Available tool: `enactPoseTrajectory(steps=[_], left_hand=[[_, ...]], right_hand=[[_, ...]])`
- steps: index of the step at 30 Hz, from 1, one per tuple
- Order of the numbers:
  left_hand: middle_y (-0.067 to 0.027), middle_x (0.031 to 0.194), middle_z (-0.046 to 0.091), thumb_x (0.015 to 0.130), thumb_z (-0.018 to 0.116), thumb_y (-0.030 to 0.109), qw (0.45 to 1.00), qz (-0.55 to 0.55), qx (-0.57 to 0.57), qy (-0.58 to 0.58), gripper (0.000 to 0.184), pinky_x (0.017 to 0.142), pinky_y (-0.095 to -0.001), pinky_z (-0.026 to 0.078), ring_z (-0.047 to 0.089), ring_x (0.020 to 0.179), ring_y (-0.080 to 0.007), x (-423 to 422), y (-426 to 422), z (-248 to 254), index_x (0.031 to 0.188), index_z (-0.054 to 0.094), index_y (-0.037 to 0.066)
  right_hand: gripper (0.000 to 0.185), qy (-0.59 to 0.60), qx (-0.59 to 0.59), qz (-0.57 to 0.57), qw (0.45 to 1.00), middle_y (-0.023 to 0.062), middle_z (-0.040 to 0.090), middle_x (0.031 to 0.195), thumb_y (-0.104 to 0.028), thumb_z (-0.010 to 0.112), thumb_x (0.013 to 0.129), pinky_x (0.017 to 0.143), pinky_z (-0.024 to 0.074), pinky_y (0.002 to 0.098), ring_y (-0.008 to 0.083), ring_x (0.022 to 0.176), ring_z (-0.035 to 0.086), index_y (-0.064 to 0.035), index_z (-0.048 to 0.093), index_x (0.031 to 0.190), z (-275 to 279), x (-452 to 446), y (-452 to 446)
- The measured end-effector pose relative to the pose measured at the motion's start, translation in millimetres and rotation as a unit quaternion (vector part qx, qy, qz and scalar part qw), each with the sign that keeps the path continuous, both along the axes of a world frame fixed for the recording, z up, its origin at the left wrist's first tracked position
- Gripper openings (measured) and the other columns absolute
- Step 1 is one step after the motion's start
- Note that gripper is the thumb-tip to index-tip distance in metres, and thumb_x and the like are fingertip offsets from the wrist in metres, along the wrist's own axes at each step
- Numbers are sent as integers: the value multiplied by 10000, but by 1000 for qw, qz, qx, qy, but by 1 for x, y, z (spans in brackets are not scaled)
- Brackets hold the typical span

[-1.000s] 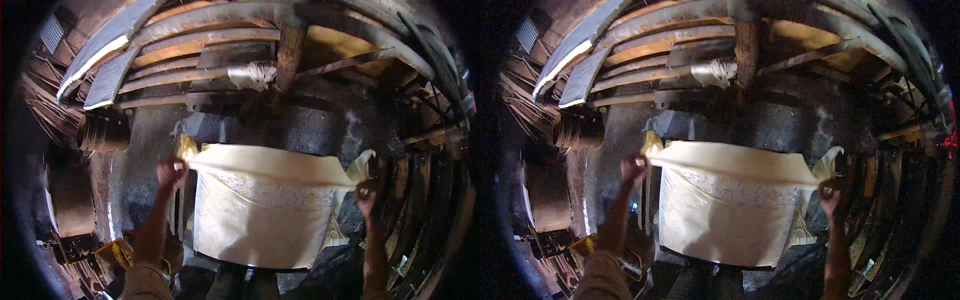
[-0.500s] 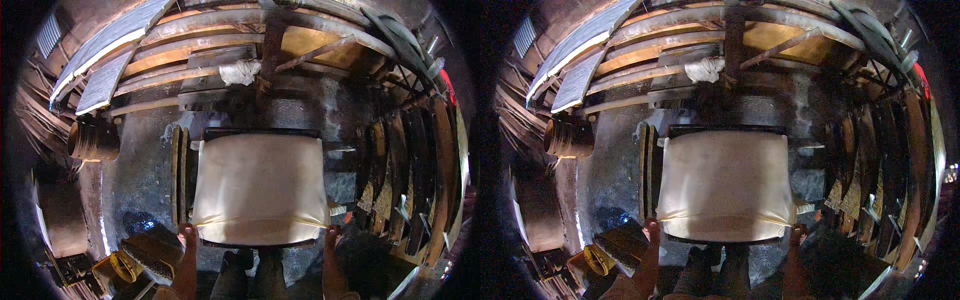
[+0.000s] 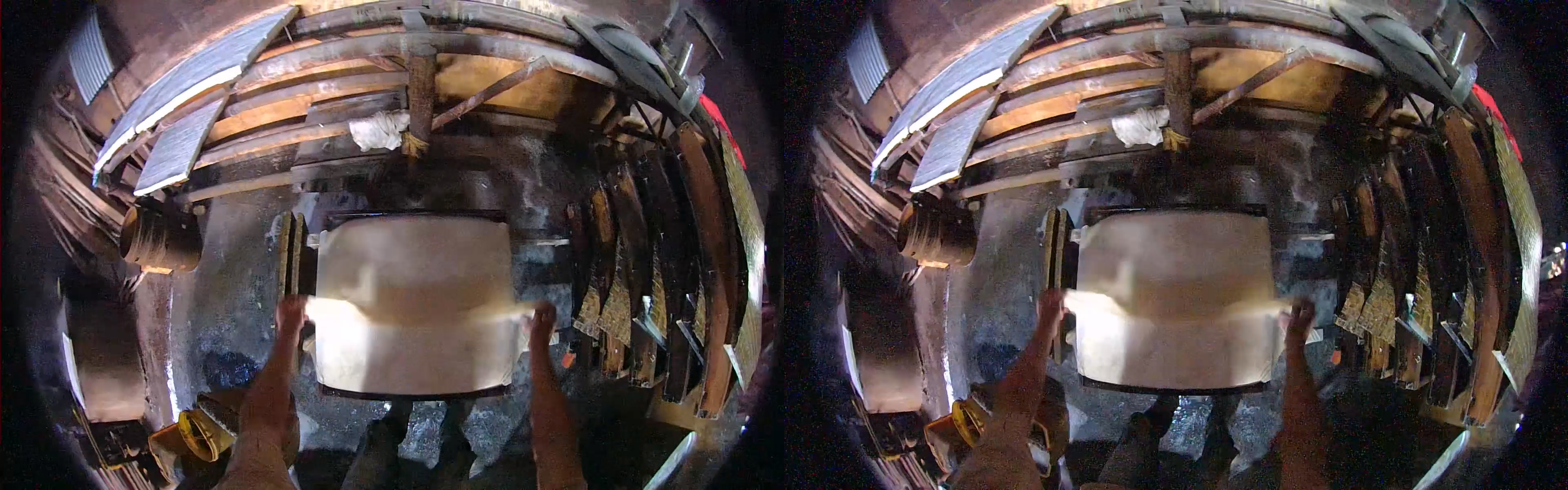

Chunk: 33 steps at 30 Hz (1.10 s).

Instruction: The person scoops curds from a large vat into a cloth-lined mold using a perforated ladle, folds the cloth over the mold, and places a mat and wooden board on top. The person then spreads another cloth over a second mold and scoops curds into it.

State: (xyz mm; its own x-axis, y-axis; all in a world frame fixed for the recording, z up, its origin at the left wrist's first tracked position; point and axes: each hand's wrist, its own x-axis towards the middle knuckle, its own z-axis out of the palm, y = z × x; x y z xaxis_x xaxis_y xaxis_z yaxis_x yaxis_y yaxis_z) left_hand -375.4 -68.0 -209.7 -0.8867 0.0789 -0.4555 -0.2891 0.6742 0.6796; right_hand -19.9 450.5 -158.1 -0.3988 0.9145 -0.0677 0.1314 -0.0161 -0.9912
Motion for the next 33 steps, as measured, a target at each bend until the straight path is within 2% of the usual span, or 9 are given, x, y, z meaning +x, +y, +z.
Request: enactPoseTrajectory(steps=[2, 9, 12, 16, 20, 26, 28, 32, 33], left_hand=[[4, 636, 527, 794, 562, 173, 926, 133, 351, 42, 72, 405, -236, 398, 502, 501, -103, -27, 78, 106, 769, 569, 106], [-49, 795, 615, 796, 511, -6, 917, 98, 317, 223, 204, 520, -224, 453, 558, 630, -114, -159, 118, 242, 955, 627, 45], [-52, 785, 631, 774, 556, 11, 933, 95, 265, 226, 160, 539, -225, 461, 567, 656, -100, -153, 102, 258, 887, 658, 60], [-36, 683, 634, 782, 598, 147, 908, -19, 191, 372, 117, 540, -269, 462, 565, 585, -94, -110, 55, 194, 814, 662, 54], [-91, 643, 601, 764, 598, 174, 902, -13, -75, 424, 128, 503, -304, 443, 582, 531, -200, -1, 28, 160, 775, 628, 50], [-101, 701, 616, 731, 631, 155, 935, 14, -96, 342, 111, 541, -321, 470, 597, 581, -218, 96, -35, 63, 762, 624, 49], [-93, 691, 618, 753, 613, 201, 939, 8, -175, 296, 145, 541, -340, 473, 597, 581, -220, 114, -47, 39, 767, 629, 57], [-106, 692, 605, 779, 586, 226, 939, -21, -116, 324, 166, 559, -363, 474, 602, 627, -210, 135, -67, -32, 792, 628, 66], [-107, 720, 603, 775, 566, 177, 958, 6, 109, 266, 137, 601, -361, 469, 598, 670, -214, 137, -79, -66, 835, 616, 64]], right_hand=[[169, -7, -40, 15, 999, 20, 524, 710, -287, 508, 844, 453, 455, 256, 122, 514, 487, -120, 509, 870, 25, -52, 52], [114, 215, 224, 102, 945, 59, 559, 883, -42, 558, 826, 728, 445, 264, 121, 783, 526, -20, 536, 935, 194, -117, 131], [147, -30, 426, 24, 904, 69, 569, 895, -81, 576, 816, 752, 443, 293, 163, 819, 544, -7, 545, 939, 205, -81, 150], [254, -216, 490, -9, 845, 124, 618, 862, -131, 595, 783, 654, 470, 311, 185, 730, 574, -46, 574, 1021, 179, -5, 128], [91, -262, 301, -30, 917, 48, 566, 826, -95, 551, 826, 615, 438, 257, 122, 719, 529, -22, 557, 881, 89, 110, 86], [162, 65, 30, -95, 993, 97, 595, 774, -80, 622, 742, 536, 457, 289, 175, 626, 570, -20, 567, 881, 1, 177, -2], [225, -408, 232, 26, 883, 116, 596, 780, -99, 655, 699, 566, 473, 309, 200, 641, 574, -12, 565, 885, 27, 166, -40], [225, -339, 201, 47, 918, 109, 600, 768, -87, 664, 678, 581, 477, 317, 212, 662, 577, -27, 577, 877, -30, 195, -66], [187, -250, 172, 69, 950, 103, 599, 755, -109, 649, 686, 582, 475, 320, 218, 666, 576, -31, 580, 841, -65, 205, -66]])
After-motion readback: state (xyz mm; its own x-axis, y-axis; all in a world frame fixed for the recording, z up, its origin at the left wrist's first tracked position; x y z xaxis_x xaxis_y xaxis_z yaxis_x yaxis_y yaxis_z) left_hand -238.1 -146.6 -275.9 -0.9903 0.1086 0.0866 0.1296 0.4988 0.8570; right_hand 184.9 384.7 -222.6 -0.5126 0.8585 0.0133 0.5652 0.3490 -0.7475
